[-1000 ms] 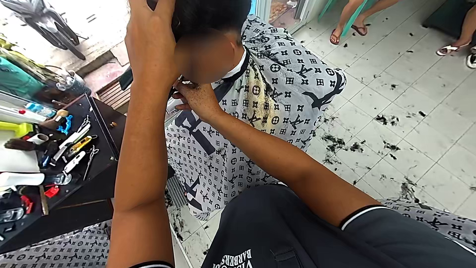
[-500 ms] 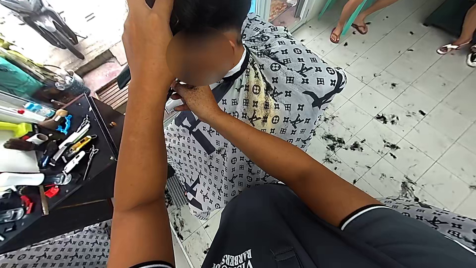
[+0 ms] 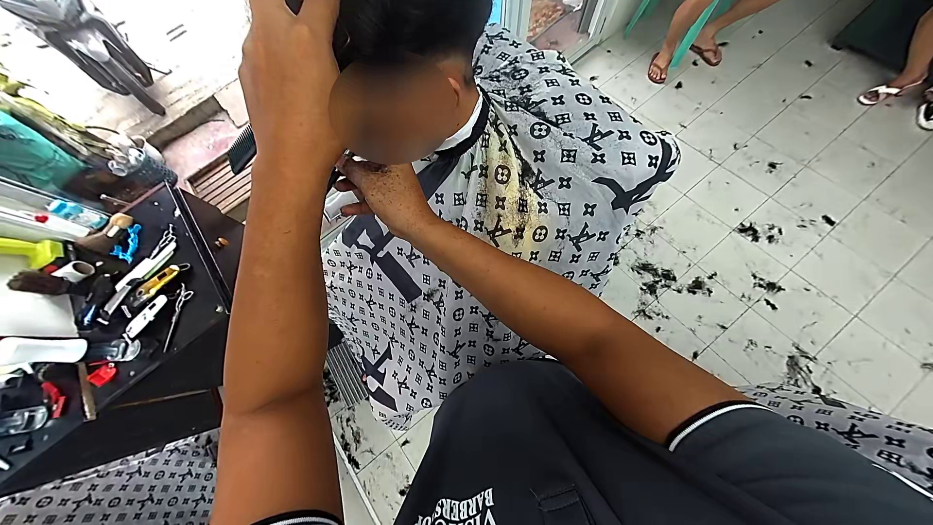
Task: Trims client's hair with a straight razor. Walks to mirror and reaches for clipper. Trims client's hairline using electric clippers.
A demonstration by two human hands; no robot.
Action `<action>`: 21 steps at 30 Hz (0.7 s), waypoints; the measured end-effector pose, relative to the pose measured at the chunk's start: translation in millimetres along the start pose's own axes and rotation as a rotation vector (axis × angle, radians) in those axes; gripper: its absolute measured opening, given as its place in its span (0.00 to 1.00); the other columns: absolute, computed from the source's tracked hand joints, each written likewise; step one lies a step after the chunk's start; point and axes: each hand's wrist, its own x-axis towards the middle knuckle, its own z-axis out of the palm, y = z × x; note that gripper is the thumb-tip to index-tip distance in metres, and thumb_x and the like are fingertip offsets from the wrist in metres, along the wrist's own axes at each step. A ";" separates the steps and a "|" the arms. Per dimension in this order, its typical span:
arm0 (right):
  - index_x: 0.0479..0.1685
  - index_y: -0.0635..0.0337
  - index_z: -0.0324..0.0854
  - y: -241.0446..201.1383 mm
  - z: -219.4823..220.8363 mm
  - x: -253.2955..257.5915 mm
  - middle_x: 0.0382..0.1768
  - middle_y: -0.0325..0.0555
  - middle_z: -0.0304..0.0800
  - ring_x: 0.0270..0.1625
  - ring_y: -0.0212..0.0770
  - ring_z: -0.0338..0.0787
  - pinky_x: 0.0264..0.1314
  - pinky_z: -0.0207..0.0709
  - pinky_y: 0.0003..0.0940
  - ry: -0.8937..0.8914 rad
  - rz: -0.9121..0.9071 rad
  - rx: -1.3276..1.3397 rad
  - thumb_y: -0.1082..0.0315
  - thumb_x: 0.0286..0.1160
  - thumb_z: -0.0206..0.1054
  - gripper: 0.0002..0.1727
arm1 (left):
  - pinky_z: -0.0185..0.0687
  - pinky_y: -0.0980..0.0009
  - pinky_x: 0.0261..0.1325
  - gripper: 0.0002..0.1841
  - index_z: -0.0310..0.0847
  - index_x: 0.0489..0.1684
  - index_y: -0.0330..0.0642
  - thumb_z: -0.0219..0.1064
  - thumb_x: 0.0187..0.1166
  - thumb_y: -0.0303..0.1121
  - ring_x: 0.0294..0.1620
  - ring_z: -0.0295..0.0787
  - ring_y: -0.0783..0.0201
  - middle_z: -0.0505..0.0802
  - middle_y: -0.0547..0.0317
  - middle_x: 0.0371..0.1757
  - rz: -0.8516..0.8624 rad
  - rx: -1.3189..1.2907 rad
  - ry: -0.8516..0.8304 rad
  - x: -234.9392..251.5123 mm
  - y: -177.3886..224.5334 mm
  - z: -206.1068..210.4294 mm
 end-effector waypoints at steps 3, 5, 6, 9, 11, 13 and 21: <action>0.60 0.69 0.75 -2.0 0.7 -0.7 0.43 0.56 0.88 0.35 0.42 0.93 0.32 0.90 0.36 0.000 0.013 0.010 0.72 0.87 0.62 0.12 | 0.73 0.32 0.66 0.35 0.76 0.79 0.46 0.76 0.71 0.49 0.69 0.80 0.31 0.79 0.29 0.72 -0.009 -0.001 -0.008 -0.5 1.5 -0.7; 0.61 0.70 0.75 -1.8 0.9 -0.5 0.43 0.56 0.88 0.35 0.41 0.93 0.32 0.90 0.36 0.004 0.011 0.018 0.72 0.86 0.63 0.12 | 0.73 0.32 0.66 0.34 0.76 0.78 0.46 0.76 0.71 0.49 0.69 0.80 0.31 0.79 0.29 0.72 -0.005 -0.005 -0.001 -0.7 1.4 -0.2; 0.62 0.70 0.75 -1.6 0.9 -0.4 0.44 0.56 0.88 0.36 0.42 0.93 0.32 0.90 0.37 0.003 0.008 0.012 0.72 0.86 0.63 0.12 | 0.74 0.33 0.65 0.34 0.77 0.78 0.46 0.76 0.71 0.49 0.69 0.80 0.31 0.80 0.30 0.72 -0.006 -0.002 0.000 -0.6 1.4 0.1; 0.61 0.70 0.76 -2.2 1.3 0.1 0.42 0.56 0.89 0.36 0.42 0.93 0.32 0.90 0.37 -0.001 0.005 -0.008 0.72 0.87 0.62 0.12 | 0.75 0.33 0.65 0.34 0.77 0.78 0.47 0.76 0.71 0.48 0.68 0.81 0.32 0.80 0.30 0.71 -0.015 0.006 0.003 0.2 1.4 0.4; 0.60 0.70 0.76 -2.5 1.4 0.0 0.42 0.55 0.88 0.35 0.41 0.93 0.32 0.90 0.36 0.008 0.009 0.012 0.73 0.86 0.62 0.11 | 0.74 0.33 0.65 0.34 0.77 0.78 0.47 0.76 0.71 0.49 0.68 0.81 0.32 0.80 0.30 0.71 -0.010 -0.001 0.005 0.1 1.4 0.6; 0.60 0.69 0.76 -1.5 1.6 0.1 0.42 0.55 0.88 0.35 0.41 0.93 0.32 0.90 0.36 0.014 0.012 0.029 0.73 0.86 0.63 0.11 | 0.74 0.32 0.66 0.34 0.77 0.77 0.46 0.76 0.71 0.49 0.69 0.81 0.32 0.80 0.30 0.71 0.001 -0.009 0.005 -0.3 0.9 0.4; 0.62 0.70 0.74 -1.3 2.0 0.9 0.43 0.56 0.87 0.35 0.41 0.93 0.32 0.90 0.36 0.013 0.019 0.045 0.73 0.87 0.62 0.13 | 0.73 0.32 0.66 0.33 0.78 0.76 0.45 0.76 0.71 0.49 0.69 0.80 0.31 0.81 0.30 0.70 0.005 -0.007 0.004 -0.7 0.6 0.2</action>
